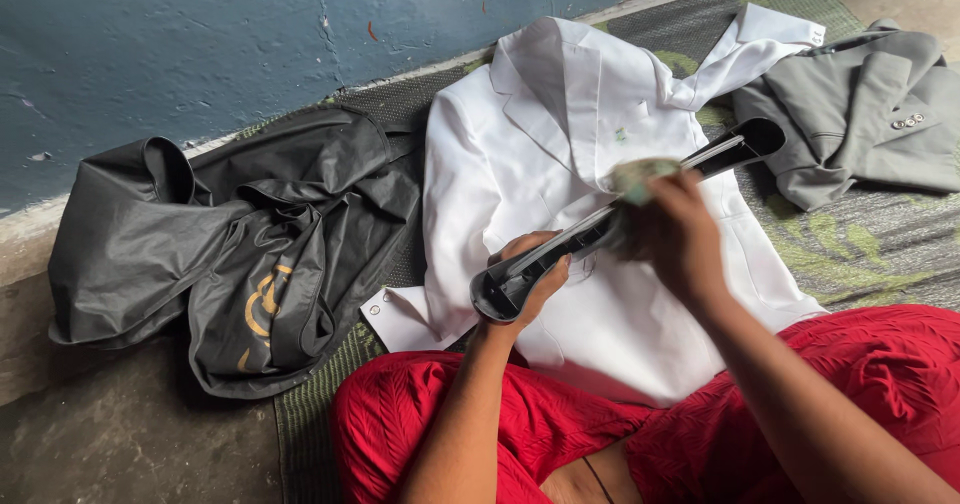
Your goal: The person wipes a white blazer with a cloth, then buttons it and places it on a hanger. The person also wipes the hanger with the cloth.
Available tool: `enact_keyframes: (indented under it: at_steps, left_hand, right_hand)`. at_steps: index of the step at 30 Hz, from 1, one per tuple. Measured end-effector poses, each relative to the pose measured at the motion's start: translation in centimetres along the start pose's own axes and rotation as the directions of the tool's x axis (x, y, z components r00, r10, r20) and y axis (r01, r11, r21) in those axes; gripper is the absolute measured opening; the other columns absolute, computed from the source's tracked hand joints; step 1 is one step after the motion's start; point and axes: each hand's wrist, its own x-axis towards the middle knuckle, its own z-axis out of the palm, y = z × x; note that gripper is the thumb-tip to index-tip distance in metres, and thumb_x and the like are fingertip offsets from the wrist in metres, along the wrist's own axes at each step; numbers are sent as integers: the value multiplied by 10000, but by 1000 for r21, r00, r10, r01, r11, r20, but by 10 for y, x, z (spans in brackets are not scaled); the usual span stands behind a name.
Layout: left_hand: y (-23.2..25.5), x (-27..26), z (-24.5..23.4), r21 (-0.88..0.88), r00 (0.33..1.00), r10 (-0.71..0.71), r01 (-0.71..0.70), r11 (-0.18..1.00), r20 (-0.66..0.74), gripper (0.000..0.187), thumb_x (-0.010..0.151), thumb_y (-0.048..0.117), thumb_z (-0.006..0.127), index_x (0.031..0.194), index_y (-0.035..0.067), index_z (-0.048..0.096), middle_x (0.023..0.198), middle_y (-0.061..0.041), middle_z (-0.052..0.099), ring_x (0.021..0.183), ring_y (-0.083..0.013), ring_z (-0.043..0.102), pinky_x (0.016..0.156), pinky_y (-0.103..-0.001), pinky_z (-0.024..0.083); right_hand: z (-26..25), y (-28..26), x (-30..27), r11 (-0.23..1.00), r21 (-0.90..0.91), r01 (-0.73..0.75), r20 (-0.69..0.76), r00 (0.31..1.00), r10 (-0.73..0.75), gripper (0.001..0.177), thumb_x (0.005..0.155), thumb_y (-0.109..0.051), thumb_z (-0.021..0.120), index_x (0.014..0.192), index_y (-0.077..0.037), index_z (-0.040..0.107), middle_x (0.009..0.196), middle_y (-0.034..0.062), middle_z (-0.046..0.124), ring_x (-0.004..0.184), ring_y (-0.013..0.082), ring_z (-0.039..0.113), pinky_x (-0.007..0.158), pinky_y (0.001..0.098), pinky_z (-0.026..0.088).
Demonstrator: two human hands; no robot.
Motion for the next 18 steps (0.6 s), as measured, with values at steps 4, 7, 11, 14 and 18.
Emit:
enact_keyframes:
  at_steps: [4,7,11,14,18]
  left_hand:
    - [-1,-1,-3,-138,996,94,-93,986,2,259,889,122,778,1127,47,707,1011,-122,758,925,-216,747,826,-316,607]
    - [-2,-2,-3,-281,995,103,-94,955,16,302,861,92,787,1138,31,682,1018,-134,739,926,-247,738,828,-330,606]
    - [7,4,0,17,977,213,-213,977,0,234,873,72,756,1098,41,704,1033,-132,768,964,-259,760,866,-327,619]
    - [15,6,-4,-57,991,129,-127,990,19,265,859,74,751,1115,19,707,1009,-137,757,920,-253,761,841,-330,617]
    - [18,6,-3,-93,988,154,-151,984,22,272,863,85,748,1116,2,694,969,-131,748,880,-255,752,809,-345,613]
  right_hand:
    - [11,-52,-24,987,-83,141,118,984,-131,405,930,-39,659,1333,-84,664,1095,95,606,824,231,684,689,340,560]
    - [9,-56,-21,943,-193,270,177,955,-238,491,862,-64,706,1350,-116,682,977,88,608,777,268,667,676,376,543]
    - [-1,-13,-7,949,-207,238,42,971,-234,433,919,1,650,1327,-133,700,1171,128,634,932,321,672,765,395,549]
    - [-16,37,20,975,-221,2,-228,972,-54,193,986,-5,657,1151,-77,725,1103,152,595,1006,322,643,861,370,514]
    - [-29,60,23,912,-404,67,-327,921,-212,193,937,-1,650,1108,-56,718,1291,281,541,1112,357,587,918,408,491]
